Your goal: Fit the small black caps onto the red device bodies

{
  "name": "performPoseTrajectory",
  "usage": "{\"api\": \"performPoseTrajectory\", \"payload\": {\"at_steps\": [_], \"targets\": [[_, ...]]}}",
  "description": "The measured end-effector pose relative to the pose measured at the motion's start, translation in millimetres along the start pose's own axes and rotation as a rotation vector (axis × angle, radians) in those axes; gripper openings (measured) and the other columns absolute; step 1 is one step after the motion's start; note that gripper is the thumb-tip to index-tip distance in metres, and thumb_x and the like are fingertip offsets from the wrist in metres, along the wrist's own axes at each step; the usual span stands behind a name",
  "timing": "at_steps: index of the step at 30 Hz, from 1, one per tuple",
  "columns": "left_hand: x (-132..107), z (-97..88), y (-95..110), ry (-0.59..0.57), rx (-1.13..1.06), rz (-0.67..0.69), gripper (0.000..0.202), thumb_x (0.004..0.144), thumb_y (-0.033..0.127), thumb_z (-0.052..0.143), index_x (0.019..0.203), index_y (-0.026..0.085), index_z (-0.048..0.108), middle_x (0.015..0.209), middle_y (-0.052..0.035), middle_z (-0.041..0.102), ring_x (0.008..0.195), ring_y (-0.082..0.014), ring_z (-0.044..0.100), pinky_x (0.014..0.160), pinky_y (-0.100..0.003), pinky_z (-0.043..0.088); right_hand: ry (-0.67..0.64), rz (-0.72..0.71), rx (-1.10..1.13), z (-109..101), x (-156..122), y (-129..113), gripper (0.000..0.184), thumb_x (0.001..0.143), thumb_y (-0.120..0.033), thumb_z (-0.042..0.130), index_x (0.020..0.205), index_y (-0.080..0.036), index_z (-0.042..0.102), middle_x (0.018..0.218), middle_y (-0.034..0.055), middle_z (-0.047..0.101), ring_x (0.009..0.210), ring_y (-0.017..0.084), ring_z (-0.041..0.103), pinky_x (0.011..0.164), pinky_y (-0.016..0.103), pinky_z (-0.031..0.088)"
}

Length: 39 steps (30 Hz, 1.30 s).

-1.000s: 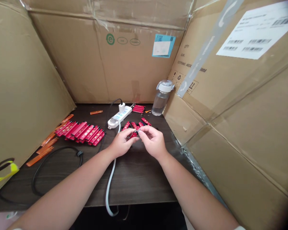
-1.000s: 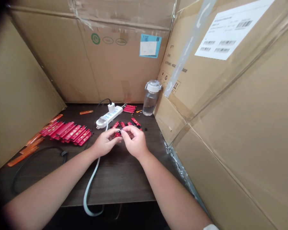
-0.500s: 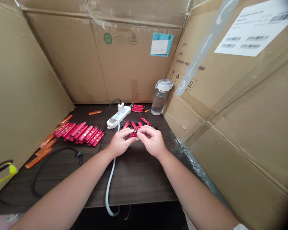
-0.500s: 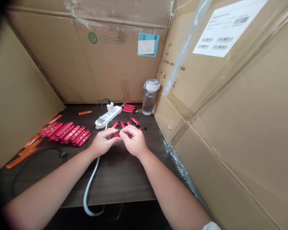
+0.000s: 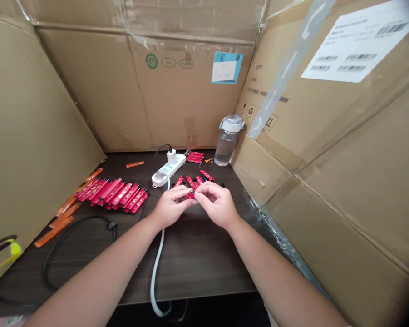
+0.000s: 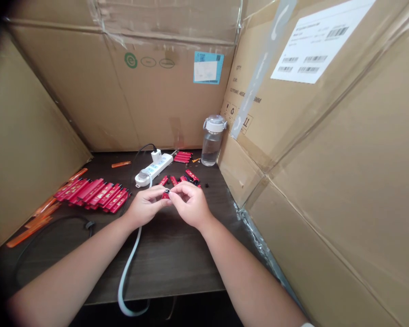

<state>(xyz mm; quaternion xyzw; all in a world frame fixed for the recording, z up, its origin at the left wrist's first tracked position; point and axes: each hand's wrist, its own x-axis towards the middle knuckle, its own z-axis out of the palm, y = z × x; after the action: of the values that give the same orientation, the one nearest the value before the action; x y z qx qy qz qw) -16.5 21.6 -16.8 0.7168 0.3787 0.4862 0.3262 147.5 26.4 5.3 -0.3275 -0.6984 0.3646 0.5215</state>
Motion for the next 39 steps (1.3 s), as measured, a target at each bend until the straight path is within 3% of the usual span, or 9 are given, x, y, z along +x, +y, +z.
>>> {"api": "performPoseTrajectory", "payload": {"at_steps": [8, 13, 17, 20, 22, 25, 31, 34, 39], "targets": [[0.2, -0.8, 1.8, -0.026, 0.035, 0.028, 0.016, 0.077, 0.032, 0.066, 0.083, 0.019, 0.074, 0.076, -0.0036, 0.061, 0.073, -0.0143, 0.055, 0.071, -0.029, 0.046, -0.079, 0.245, 0.267, -3.5, 2.5, 1.7, 0.018, 0.072, -0.032, 0.069, 0.067, -0.015, 0.064, 0.063, -0.0007, 0.059, 0.047, 0.008, 0.050, 0.046, 0.023, 0.044], [-1.0, -0.9, -1.6, -0.036, 0.068, 0.056, 0.017, 0.078, 0.030, 0.065, 0.089, 0.021, 0.074, 0.077, -0.0030, 0.061, 0.073, -0.0131, 0.055, 0.070, -0.027, 0.046, -0.095, 0.280, 0.243, -4.7, 3.1, 1.9, 0.020, 0.068, -0.033, 0.072, 0.068, -0.014, 0.065, 0.062, -0.0005, 0.060, 0.046, 0.007, 0.050, 0.045, 0.022, 0.042], [-1.1, -0.4, -0.9, -0.051, 0.092, 0.069, 0.015, 0.079, 0.031, 0.063, 0.083, 0.021, 0.073, 0.077, -0.0029, 0.061, 0.071, -0.0129, 0.055, 0.069, -0.027, 0.046, -0.119, 0.292, 0.208, -4.2, 3.2, 5.3, 0.021, 0.067, -0.034, 0.072, 0.067, -0.014, 0.065, 0.058, -0.0011, 0.060, 0.046, 0.008, 0.049, 0.045, 0.022, 0.042], [-0.1, 0.7, -0.8, -0.022, 0.116, 0.000, 0.015, 0.078, 0.032, 0.064, 0.081, 0.020, 0.073, 0.075, -0.0023, 0.063, 0.070, -0.0135, 0.056, 0.070, -0.028, 0.046, -0.090, 0.341, 0.284, -6.8, 6.7, 12.0, 0.021, 0.066, -0.035, 0.072, 0.068, -0.015, 0.065, 0.055, -0.0019, 0.058, 0.045, 0.008, 0.049, 0.044, 0.022, 0.042], [1.0, 0.8, -2.6, 0.030, 0.112, -0.110, 0.016, 0.074, 0.032, 0.068, 0.081, 0.018, 0.072, 0.074, -0.0018, 0.065, 0.068, -0.0144, 0.056, 0.069, -0.029, 0.046, 0.010, 0.374, 0.311, -11.7, 10.8, 18.8, 0.023, 0.067, -0.037, 0.070, 0.069, -0.015, 0.064, 0.052, -0.0029, 0.056, 0.043, 0.008, 0.048, 0.043, 0.023, 0.042], [3.4, -1.2, -6.7, 0.091, 0.013, -0.277, 0.022, 0.068, 0.033, 0.071, 0.082, 0.016, 0.071, 0.073, -0.0016, 0.067, 0.065, -0.0152, 0.058, 0.065, -0.029, 0.047, 0.127, 0.373, 0.078, -23.1, 17.0, 31.9, 0.022, 0.070, -0.037, 0.066, 0.069, -0.015, 0.064, 0.053, -0.0013, 0.059, 0.044, 0.010, 0.051, 0.045, 0.023, 0.042], [7.6, -6.6, -11.2, 0.194, -0.258, -0.387, 0.027, 0.067, 0.036, 0.070, 0.081, 0.015, 0.058, 0.065, -0.0004, 0.063, 0.060, -0.0134, 0.059, 0.060, -0.027, 0.048, 0.023, 0.304, -0.685, -44.5, 20.5, 53.5, 0.013, 0.073, -0.024, 0.057, 0.071, -0.019, 0.069, 0.068, 0.0026, 0.069, 0.062, 0.015, 0.060, 0.060, 0.025, 0.044], [8.6, -7.0, -12.8, 0.234, -0.308, -0.419, 0.030, 0.069, 0.036, 0.068, 0.087, 0.015, 0.056, 0.058, 0.0036, 0.056, 0.051, -0.0098, 0.053, 0.053, -0.024, 0.046, -0.029, 0.341, -0.837, -50.5, 20.8, 55.3, 0.015, 0.074, -0.021, 0.055, 0.074, -0.020, 0.070, 0.073, 0.0040, 0.070, 0.067, 0.016, 0.061, 0.062, 0.026, 0.042], [10.2, -11.2, -11.6, 0.338, -0.423, -0.429, 0.033, 0.075, 0.044, 0.062, 0.090, 0.015, 0.058, 0.060, 0.0034, 0.052, 0.051, -0.0085, 0.050, 0.049, -0.022, 0.045, -0.063, 0.360, -0.878, -52.2, 21.7, 55.9, 0.015, 0.075, -0.020, 0.056, 0.077, -0.020, 0.070, 0.075, 0.0047, 0.070, 0.068, 0.017, 0.062, 0.062, 0.026, 0.042]]}}
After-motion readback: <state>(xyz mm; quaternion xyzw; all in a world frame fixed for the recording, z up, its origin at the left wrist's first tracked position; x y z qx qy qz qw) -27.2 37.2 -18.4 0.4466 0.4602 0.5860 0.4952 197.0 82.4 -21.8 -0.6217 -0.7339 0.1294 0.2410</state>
